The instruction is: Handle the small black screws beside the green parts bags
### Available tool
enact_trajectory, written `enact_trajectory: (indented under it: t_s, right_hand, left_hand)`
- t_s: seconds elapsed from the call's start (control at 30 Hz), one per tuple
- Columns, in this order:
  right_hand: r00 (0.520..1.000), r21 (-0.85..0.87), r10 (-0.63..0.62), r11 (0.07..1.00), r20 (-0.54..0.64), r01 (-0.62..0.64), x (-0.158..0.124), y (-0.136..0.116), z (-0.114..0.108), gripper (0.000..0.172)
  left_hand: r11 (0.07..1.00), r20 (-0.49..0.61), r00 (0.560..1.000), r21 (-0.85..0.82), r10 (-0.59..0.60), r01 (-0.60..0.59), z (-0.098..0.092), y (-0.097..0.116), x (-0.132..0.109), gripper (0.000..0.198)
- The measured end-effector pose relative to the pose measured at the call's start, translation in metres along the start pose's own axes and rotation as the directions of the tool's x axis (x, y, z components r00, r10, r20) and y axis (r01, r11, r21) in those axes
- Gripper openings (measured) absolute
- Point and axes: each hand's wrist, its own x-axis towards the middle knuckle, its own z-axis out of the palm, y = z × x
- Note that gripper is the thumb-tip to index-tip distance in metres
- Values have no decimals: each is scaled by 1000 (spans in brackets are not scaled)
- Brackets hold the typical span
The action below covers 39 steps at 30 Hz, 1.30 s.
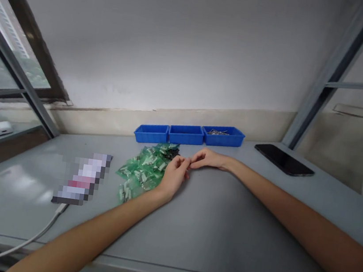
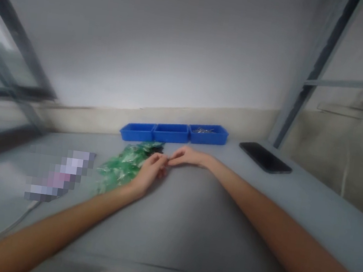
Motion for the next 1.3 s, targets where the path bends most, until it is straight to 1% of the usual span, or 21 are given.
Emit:
enact_trajectory:
  t_s: [0.27, 0.37, 0.47, 0.57, 0.6, 0.67, 0.73, 0.8, 0.87, 0.93, 1.0, 1.03, 1.07, 1.1, 1.23, 1.3]
  right_hand:
    - [997, 74, 42, 997, -62, -37, -1, 2, -3, 27]
    - [996, 119, 28, 993, -86, -18, 1, 4, -4, 27]
    - [989, 147, -10, 989, -151, 32, 4, 7, -3, 28]
    - [966, 169, -16, 984, -256, 61, 8, 9, -2, 30]
    - [956, 183, -11, 981, -292, 68, 9, 9, -2, 30]
    - [935, 215, 1, 973, -353, 80, 10, 9, 0, 32]
    - [915, 225, 6, 970, -403, 93, 12, 8, 1, 35]
    - [894, 201, 16, 976, -448, 83, 13, 6, 3, 37]
    - [884, 155, 38, 987, -467, 39, 15, 5, 6, 38]
    - [892, 100, 55, 995, -449, -11, 16, 3, 8, 36]
    - [911, 58, 51, 998, -410, -30, 17, 0, 9, 31]
    - [919, 46, 48, 998, -391, -33, 17, -1, 9, 29]
    - [925, 41, 47, 999, -377, -34, 17, -1, 9, 28]
    - [927, 46, 49, 998, -371, -34, 17, -2, 8, 28]
    - [916, 135, 94, 990, -391, -44, 14, 0, -1, 28]
    - [906, 117, 117, 990, -406, -76, 12, 0, -9, 27]
  left_hand:
    - [1000, 1, 1000, -8, 3, -3, 1, -1, 1, 19]
    - [1000, 5, 1000, 0, 11, -11, 1, -1, 0, 19]
    - [1000, 10, 1000, 14, 28, -28, 1, -2, 1, 16]
    - [998, 11, 998, 37, 55, -55, 1, -5, 2, 9]
    - [994, 11, 997, 73, 77, -78, 2, -5, 2, 9]
    - [967, 34, 989, 204, 147, -151, 2, -5, -1, 12]
    - [896, 110, 965, 360, 236, -260, 3, -2, -7, 14]
    - [801, 236, 915, 445, 327, -401, 3, 2, -14, 14]
    - [690, 386, 835, 477, 392, -544, 4, 5, -22, 14]
    - [561, 529, 745, 500, 405, -660, 5, 7, -28, 20]
    - [445, 625, 670, 507, 400, -738, 5, 8, -31, 24]
    - [406, 649, 645, 505, 403, -762, 5, 8, -32, 24]
    - [384, 658, 633, 506, 407, -772, 6, 8, -33, 23]
    - [377, 658, 632, 509, 409, -774, 6, 8, -33, 22]
    - [405, 638, 654, 516, 406, -755, 6, 9, -33, 16]
    - [411, 637, 653, 510, 410, -756, 6, 9, -33, 14]
